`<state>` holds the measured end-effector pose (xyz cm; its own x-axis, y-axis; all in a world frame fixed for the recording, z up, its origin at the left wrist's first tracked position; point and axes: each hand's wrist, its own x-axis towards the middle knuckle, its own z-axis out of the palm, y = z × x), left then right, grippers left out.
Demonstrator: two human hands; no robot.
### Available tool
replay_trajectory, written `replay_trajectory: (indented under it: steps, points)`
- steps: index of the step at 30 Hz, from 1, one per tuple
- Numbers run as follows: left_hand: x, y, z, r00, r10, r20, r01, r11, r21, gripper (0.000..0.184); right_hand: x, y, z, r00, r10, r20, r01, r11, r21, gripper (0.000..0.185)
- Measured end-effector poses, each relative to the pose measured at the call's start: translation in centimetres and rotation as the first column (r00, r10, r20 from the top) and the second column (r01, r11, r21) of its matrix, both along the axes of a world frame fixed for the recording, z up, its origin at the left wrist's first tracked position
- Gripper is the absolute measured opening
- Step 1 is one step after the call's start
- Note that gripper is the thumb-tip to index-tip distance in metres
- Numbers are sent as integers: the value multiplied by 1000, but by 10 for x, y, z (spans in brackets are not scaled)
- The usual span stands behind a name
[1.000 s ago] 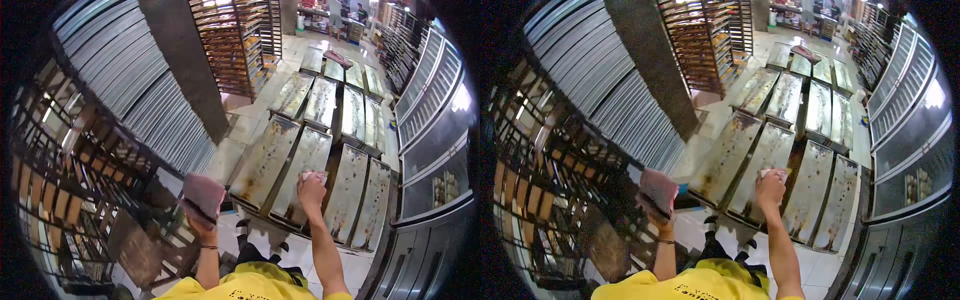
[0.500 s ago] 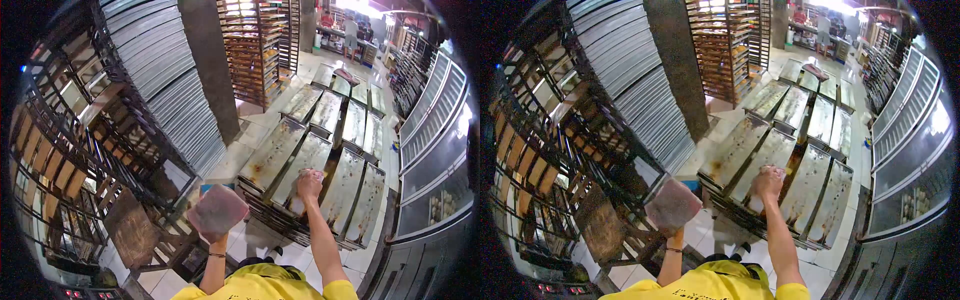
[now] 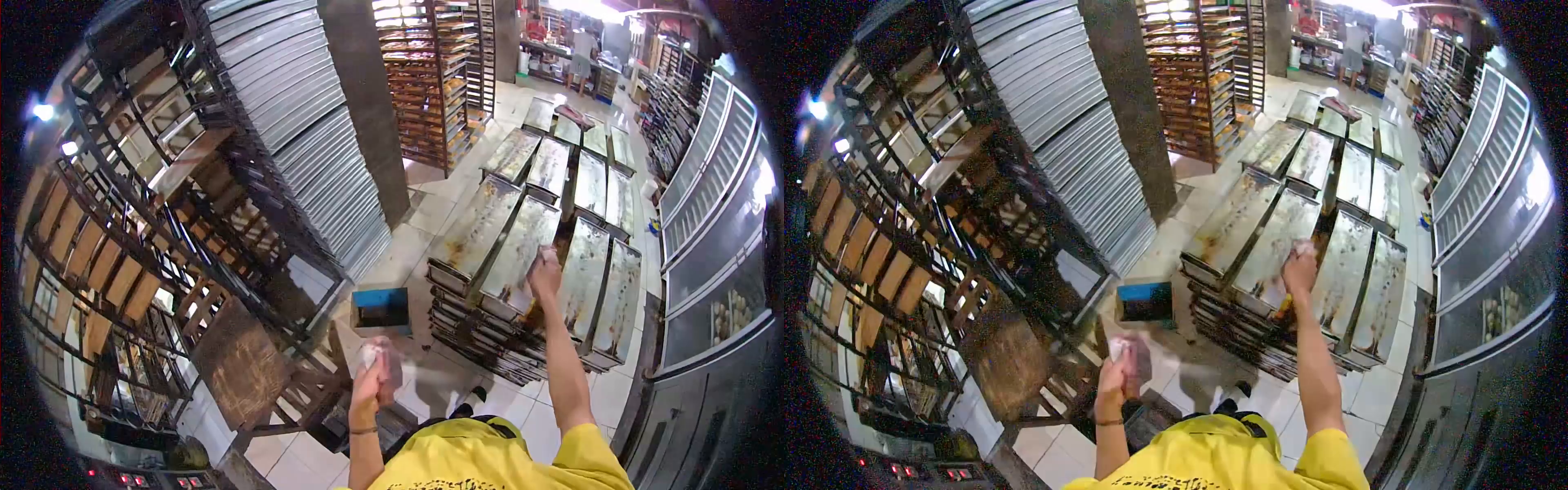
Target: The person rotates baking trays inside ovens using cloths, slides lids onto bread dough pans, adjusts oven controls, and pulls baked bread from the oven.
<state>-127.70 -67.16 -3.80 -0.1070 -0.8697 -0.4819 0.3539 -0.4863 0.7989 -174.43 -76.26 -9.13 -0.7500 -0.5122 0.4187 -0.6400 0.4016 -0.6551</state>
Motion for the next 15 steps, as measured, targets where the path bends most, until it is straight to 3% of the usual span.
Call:
replay_trajectory:
  steps: [1, 3, 4, 5, 6, 8, 10, 11, 13, 14, 15]
  points:
    - [18, 5, -7, 998, 27, -52, -32, 994, -102, 37, 4, 12, 3, 1000, -7, -2, 7, 1000, -10, 29]
    - [53, 14, -22, 982, 52, -181, -104, 950, -295, 41, 19, 48, 21, 896, 242, 372, -177, 963, -202, 30]
    - [56, 18, -5, 957, 74, -281, -160, 942, -296, 43, 34, 70, 41, 787, 323, 525, -220, 943, -250, 34]
    - [58, 23, 13, 920, 98, -379, -219, 932, -289, 46, 52, 81, 47, 787, 321, 528, -222, 944, -242, 34]
    - [68, 22, 10, 917, 109, -384, -231, 929, -289, 46, 67, 91, 49, 659, 441, 610, -143, 869, -473, 30]
    - [78, 25, 13, 912, 121, -392, -267, 901, -341, 48, 86, 119, 56, 518, 566, 641, -21, 757, -653, 26]
    - [76, 28, 22, 908, 134, -396, -298, 872, -389, 49, 103, 148, 68, 158, 631, 759, -51, 773, -632, 41]
    - [75, 28, 23, 880, 252, -404, -402, 848, -347, 41, 115, 162, 77, 155, 628, 762, -61, 776, -628, 41]
    - [75, 36, 12, 828, 374, -418, -513, 806, -296, 34, 146, 185, 108, -86, 752, 654, 14, 657, -754, 40]
    - [75, 47, -4, 851, 517, -86, -439, 614, -656, 35, 164, 193, 125, -70, 829, 555, -53, 553, -832, 43]
    - [77, 59, -16, 822, 565, 70, -388, 646, -658, 38, 173, 200, 123, -67, 819, 570, -72, 566, -821, 43]
